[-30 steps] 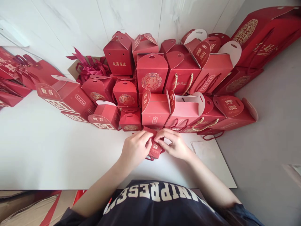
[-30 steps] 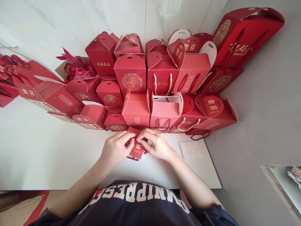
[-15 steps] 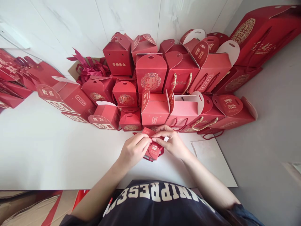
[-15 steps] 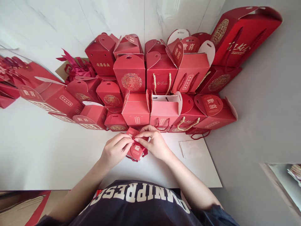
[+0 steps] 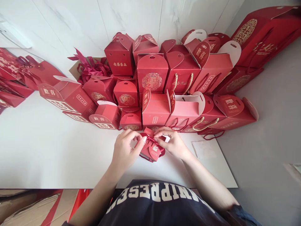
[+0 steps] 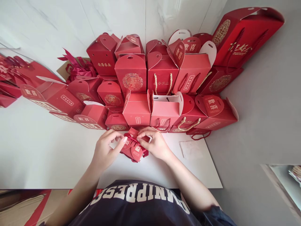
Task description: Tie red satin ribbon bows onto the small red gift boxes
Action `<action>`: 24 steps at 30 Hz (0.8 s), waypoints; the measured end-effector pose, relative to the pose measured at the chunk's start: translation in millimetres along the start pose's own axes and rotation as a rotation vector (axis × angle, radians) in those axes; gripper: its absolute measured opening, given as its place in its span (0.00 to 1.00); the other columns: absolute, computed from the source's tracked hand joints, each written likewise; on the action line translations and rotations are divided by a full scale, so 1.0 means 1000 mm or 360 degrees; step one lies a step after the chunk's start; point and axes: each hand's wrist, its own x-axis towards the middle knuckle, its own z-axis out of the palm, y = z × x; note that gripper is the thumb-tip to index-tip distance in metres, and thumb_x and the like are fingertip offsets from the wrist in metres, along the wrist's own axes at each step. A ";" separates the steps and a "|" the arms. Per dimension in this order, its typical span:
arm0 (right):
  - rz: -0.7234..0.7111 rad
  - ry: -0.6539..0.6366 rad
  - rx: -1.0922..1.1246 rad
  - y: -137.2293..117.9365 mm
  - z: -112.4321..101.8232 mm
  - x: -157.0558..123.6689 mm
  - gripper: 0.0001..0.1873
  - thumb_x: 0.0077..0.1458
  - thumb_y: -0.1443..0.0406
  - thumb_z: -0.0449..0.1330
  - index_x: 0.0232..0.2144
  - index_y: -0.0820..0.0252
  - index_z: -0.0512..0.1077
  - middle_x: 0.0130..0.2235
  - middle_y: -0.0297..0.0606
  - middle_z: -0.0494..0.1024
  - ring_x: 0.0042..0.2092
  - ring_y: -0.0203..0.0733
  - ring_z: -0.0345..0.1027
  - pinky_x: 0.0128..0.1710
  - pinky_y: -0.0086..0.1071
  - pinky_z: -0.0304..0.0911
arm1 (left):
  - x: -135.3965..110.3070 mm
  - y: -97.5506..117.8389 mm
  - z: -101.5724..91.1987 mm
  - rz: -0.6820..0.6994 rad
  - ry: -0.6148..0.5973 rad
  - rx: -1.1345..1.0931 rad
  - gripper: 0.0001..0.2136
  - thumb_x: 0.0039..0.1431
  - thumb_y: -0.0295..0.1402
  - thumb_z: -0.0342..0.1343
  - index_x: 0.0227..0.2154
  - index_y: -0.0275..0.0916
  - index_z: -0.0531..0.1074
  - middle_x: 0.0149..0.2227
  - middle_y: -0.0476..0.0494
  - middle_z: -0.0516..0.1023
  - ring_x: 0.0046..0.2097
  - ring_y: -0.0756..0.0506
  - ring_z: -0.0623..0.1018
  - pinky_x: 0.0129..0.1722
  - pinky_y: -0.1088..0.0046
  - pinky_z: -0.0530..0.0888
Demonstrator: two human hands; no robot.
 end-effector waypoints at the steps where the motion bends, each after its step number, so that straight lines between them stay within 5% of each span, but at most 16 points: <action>1: -0.0003 -0.0004 -0.0010 0.000 0.000 0.000 0.03 0.57 0.67 0.63 0.34 0.57 0.78 0.41 0.40 0.78 0.44 0.42 0.73 0.48 0.38 0.67 | 0.000 0.000 0.001 -0.0044 -0.0015 -0.0022 0.10 0.63 0.38 0.54 0.28 0.40 0.71 0.30 0.48 0.72 0.35 0.47 0.71 0.39 0.69 0.68; 11: -0.0035 -0.0026 -0.0145 -0.005 -0.001 -0.002 0.06 0.55 0.71 0.62 0.34 0.57 0.77 0.42 0.39 0.78 0.45 0.42 0.72 0.50 0.38 0.65 | 0.007 -0.003 0.008 -0.0260 -0.0240 -0.0527 0.07 0.65 0.34 0.49 0.35 0.39 0.71 0.32 0.49 0.72 0.34 0.50 0.70 0.34 0.73 0.67; 18: -0.0011 -0.0054 -0.0126 -0.007 -0.002 0.000 0.06 0.55 0.72 0.62 0.34 0.57 0.77 0.42 0.39 0.77 0.45 0.42 0.72 0.49 0.37 0.64 | 0.010 -0.015 0.007 0.0180 -0.0206 -0.0350 0.07 0.60 0.30 0.58 0.40 0.42 0.75 0.32 0.50 0.71 0.36 0.49 0.71 0.39 0.73 0.69; 24: -0.0006 -0.0063 -0.0100 -0.006 -0.002 -0.001 0.06 0.56 0.71 0.61 0.34 0.57 0.76 0.42 0.38 0.76 0.45 0.42 0.72 0.49 0.37 0.64 | 0.008 -0.027 0.013 0.0603 0.0112 0.0010 0.07 0.59 0.30 0.61 0.41 0.45 0.79 0.36 0.48 0.79 0.38 0.47 0.74 0.42 0.68 0.69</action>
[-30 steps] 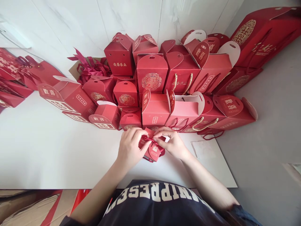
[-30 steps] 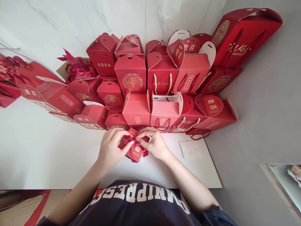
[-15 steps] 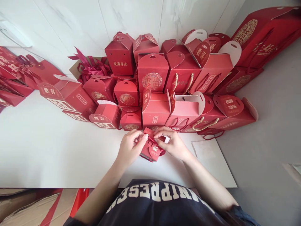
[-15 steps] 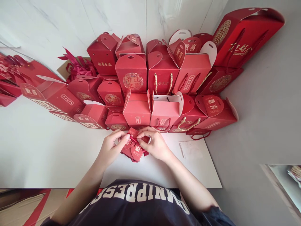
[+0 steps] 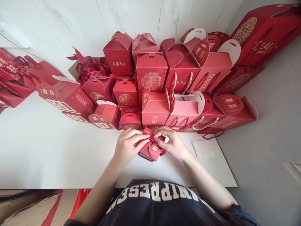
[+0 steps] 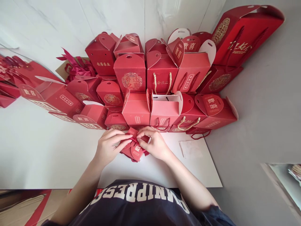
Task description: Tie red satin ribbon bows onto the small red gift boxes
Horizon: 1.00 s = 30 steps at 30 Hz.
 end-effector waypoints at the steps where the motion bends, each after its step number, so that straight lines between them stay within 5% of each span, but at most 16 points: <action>1: -0.0001 0.0000 0.0002 0.000 0.000 0.000 0.06 0.56 0.71 0.61 0.34 0.57 0.76 0.42 0.38 0.76 0.45 0.42 0.72 0.49 0.37 0.64 | -0.001 -0.002 0.000 0.0015 0.0014 0.0041 0.08 0.59 0.31 0.62 0.41 0.45 0.79 0.36 0.48 0.79 0.38 0.47 0.74 0.42 0.67 0.69; 11: 0.0010 0.0014 0.0000 -0.001 0.000 0.000 0.05 0.56 0.70 0.60 0.33 0.58 0.75 0.42 0.39 0.77 0.45 0.42 0.71 0.50 0.38 0.63 | -0.001 0.000 -0.006 0.0010 0.0040 0.0048 0.04 0.59 0.28 0.61 0.36 0.42 0.78 0.35 0.48 0.80 0.37 0.47 0.75 0.41 0.67 0.69; 19: 0.0211 0.0052 0.0033 -0.005 -0.002 -0.004 0.05 0.50 0.72 0.55 0.29 0.58 0.68 0.39 0.37 0.74 0.39 0.40 0.69 0.31 0.30 0.62 | -0.003 0.020 -0.025 -0.0448 -0.0389 -0.0147 0.06 0.64 0.29 0.53 0.30 0.40 0.70 0.31 0.50 0.74 0.33 0.49 0.71 0.37 0.71 0.68; 30: 0.0128 0.0338 -0.0359 -0.007 -0.004 -0.009 0.08 0.44 0.75 0.55 0.25 0.57 0.67 0.36 0.36 0.75 0.39 0.42 0.70 0.41 0.34 0.63 | -0.004 0.022 -0.029 -0.0700 -0.0523 -0.0131 0.07 0.65 0.33 0.51 0.30 0.40 0.68 0.31 0.51 0.72 0.34 0.49 0.71 0.37 0.71 0.67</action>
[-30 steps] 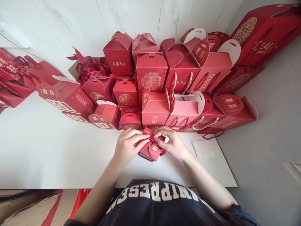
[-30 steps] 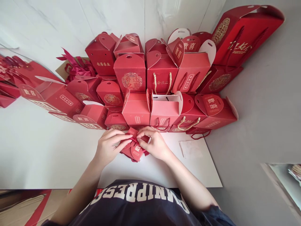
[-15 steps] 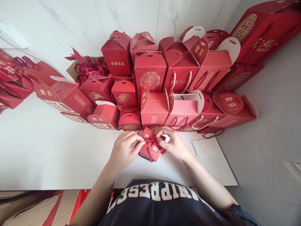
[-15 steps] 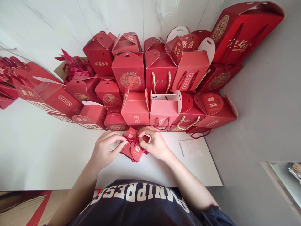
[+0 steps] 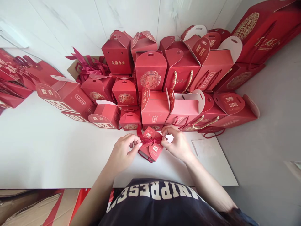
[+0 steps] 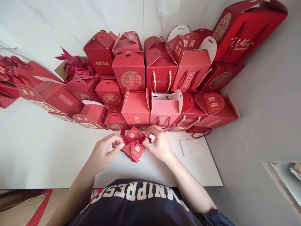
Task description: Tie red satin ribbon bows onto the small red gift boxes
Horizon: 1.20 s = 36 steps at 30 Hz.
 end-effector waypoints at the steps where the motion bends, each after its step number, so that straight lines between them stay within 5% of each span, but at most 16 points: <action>1: -0.0028 0.0029 -0.0036 0.001 0.000 -0.001 0.08 0.45 0.75 0.55 0.24 0.57 0.66 0.36 0.36 0.75 0.39 0.42 0.69 0.41 0.34 0.63 | 0.001 -0.001 0.000 0.0018 0.0032 0.0059 0.07 0.64 0.32 0.52 0.29 0.40 0.69 0.31 0.50 0.72 0.35 0.48 0.71 0.38 0.70 0.67; 10: -0.0025 -0.0284 0.0115 0.002 -0.017 -0.004 0.16 0.61 0.72 0.48 0.45 0.54 0.71 0.45 0.36 0.76 0.45 0.42 0.70 0.47 0.36 0.63 | 0.013 -0.001 0.012 0.0209 0.0330 0.0195 0.11 0.62 0.42 0.55 0.41 0.41 0.75 0.40 0.43 0.72 0.43 0.43 0.74 0.46 0.64 0.69; 17: -0.0051 -0.0348 0.0162 -0.002 -0.020 -0.004 0.13 0.68 0.59 0.51 0.39 0.55 0.73 0.40 0.39 0.76 0.43 0.44 0.70 0.45 0.37 0.63 | 0.012 0.004 0.020 0.0390 0.0224 0.0091 0.11 0.65 0.34 0.49 0.40 0.41 0.76 0.50 0.39 0.70 0.52 0.40 0.70 0.55 0.57 0.65; 26: -0.0122 -0.0318 0.0148 0.003 -0.014 -0.003 0.07 0.65 0.62 0.56 0.35 0.56 0.72 0.41 0.39 0.75 0.42 0.42 0.70 0.45 0.36 0.65 | 0.012 0.003 0.016 0.0627 -0.0071 -0.0214 0.12 0.61 0.31 0.51 0.44 0.42 0.77 0.51 0.41 0.74 0.52 0.41 0.72 0.56 0.59 0.66; 33: -0.0078 -0.0274 0.0137 0.006 -0.011 -0.003 0.08 0.65 0.60 0.57 0.34 0.56 0.70 0.39 0.38 0.76 0.41 0.43 0.71 0.43 0.37 0.65 | 0.014 -0.011 -0.004 0.0759 -0.0376 -0.0270 0.20 0.58 0.26 0.47 0.50 0.47 0.75 0.52 0.46 0.78 0.55 0.40 0.73 0.66 0.52 0.52; 36: -0.0087 -0.0274 0.0121 0.005 -0.012 -0.003 0.09 0.66 0.60 0.55 0.34 0.56 0.71 0.40 0.39 0.76 0.42 0.43 0.71 0.44 0.38 0.64 | 0.014 -0.019 -0.011 0.0750 -0.0363 -0.0465 0.18 0.62 0.31 0.45 0.52 0.43 0.73 0.51 0.41 0.78 0.53 0.39 0.75 0.62 0.54 0.61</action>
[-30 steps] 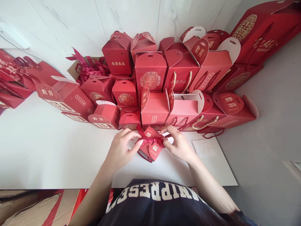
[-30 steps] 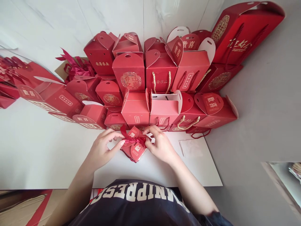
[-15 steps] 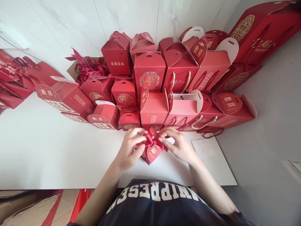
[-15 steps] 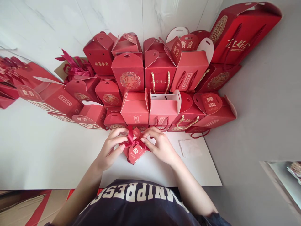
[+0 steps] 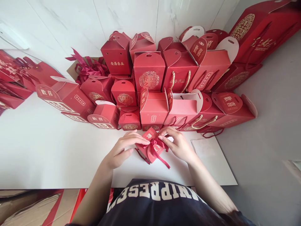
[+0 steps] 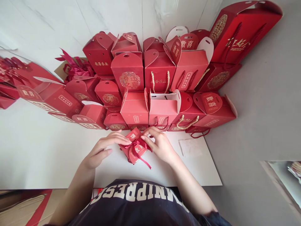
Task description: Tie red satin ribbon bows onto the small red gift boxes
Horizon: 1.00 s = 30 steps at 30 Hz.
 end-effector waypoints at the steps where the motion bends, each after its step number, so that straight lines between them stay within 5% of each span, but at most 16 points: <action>1: -0.0011 -0.0005 0.0000 -0.001 -0.001 0.000 0.09 0.66 0.60 0.55 0.35 0.55 0.71 0.40 0.39 0.76 0.42 0.43 0.71 0.44 0.38 0.64 | 0.000 0.000 0.000 -0.0012 0.0059 0.0017 0.17 0.63 0.33 0.47 0.51 0.42 0.72 0.50 0.40 0.78 0.52 0.39 0.75 0.58 0.56 0.64; 5: -0.0070 -0.0072 0.0025 -0.003 -0.004 0.001 0.07 0.64 0.59 0.58 0.36 0.55 0.72 0.42 0.40 0.76 0.45 0.44 0.70 0.46 0.38 0.65 | 0.005 0.003 0.006 -0.0102 0.0196 0.0350 0.08 0.60 0.34 0.58 0.42 0.42 0.74 0.42 0.42 0.78 0.44 0.42 0.75 0.47 0.63 0.69; 9: -0.0039 -0.0110 0.0092 -0.003 -0.005 0.002 0.09 0.63 0.59 0.59 0.32 0.56 0.71 0.47 0.40 0.74 0.50 0.45 0.70 0.50 0.38 0.64 | 0.014 0.005 0.011 -0.0116 0.0193 0.0513 0.06 0.64 0.32 0.54 0.33 0.41 0.75 0.34 0.45 0.75 0.38 0.46 0.73 0.43 0.67 0.68; 15: 0.0056 -0.0264 0.0276 0.002 -0.006 0.011 0.12 0.63 0.57 0.58 0.30 0.57 0.72 0.51 0.41 0.72 0.52 0.44 0.70 0.56 0.40 0.61 | 0.022 -0.001 0.002 -0.0243 -0.0012 0.0297 0.10 0.63 0.30 0.49 0.27 0.39 0.70 0.28 0.47 0.72 0.32 0.48 0.69 0.31 0.71 0.66; 19: 0.0057 -0.0388 0.0352 0.007 -0.006 0.017 0.14 0.64 0.57 0.57 0.31 0.57 0.74 0.56 0.41 0.71 0.57 0.46 0.67 0.59 0.42 0.59 | 0.027 -0.007 -0.003 -0.0182 -0.0057 0.0293 0.13 0.63 0.32 0.47 0.22 0.39 0.67 0.23 0.49 0.69 0.29 0.48 0.67 0.34 0.68 0.65; 23: 0.0030 -0.0449 0.0335 0.006 -0.006 0.017 0.16 0.64 0.56 0.56 0.30 0.56 0.76 0.60 0.40 0.69 0.62 0.48 0.62 0.63 0.46 0.54 | 0.030 -0.008 0.002 -0.0230 0.0073 0.0541 0.16 0.60 0.39 0.57 0.20 0.39 0.67 0.22 0.51 0.66 0.30 0.49 0.67 0.40 0.67 0.64; 30: -0.0015 -0.0557 0.0353 0.004 -0.006 0.014 0.15 0.63 0.56 0.58 0.29 0.56 0.77 0.62 0.40 0.67 0.65 0.49 0.59 0.64 0.48 0.53 | 0.027 -0.014 0.006 -0.0216 0.0072 0.0344 0.20 0.64 0.41 0.54 0.18 0.38 0.68 0.22 0.51 0.61 0.28 0.50 0.64 0.35 0.69 0.64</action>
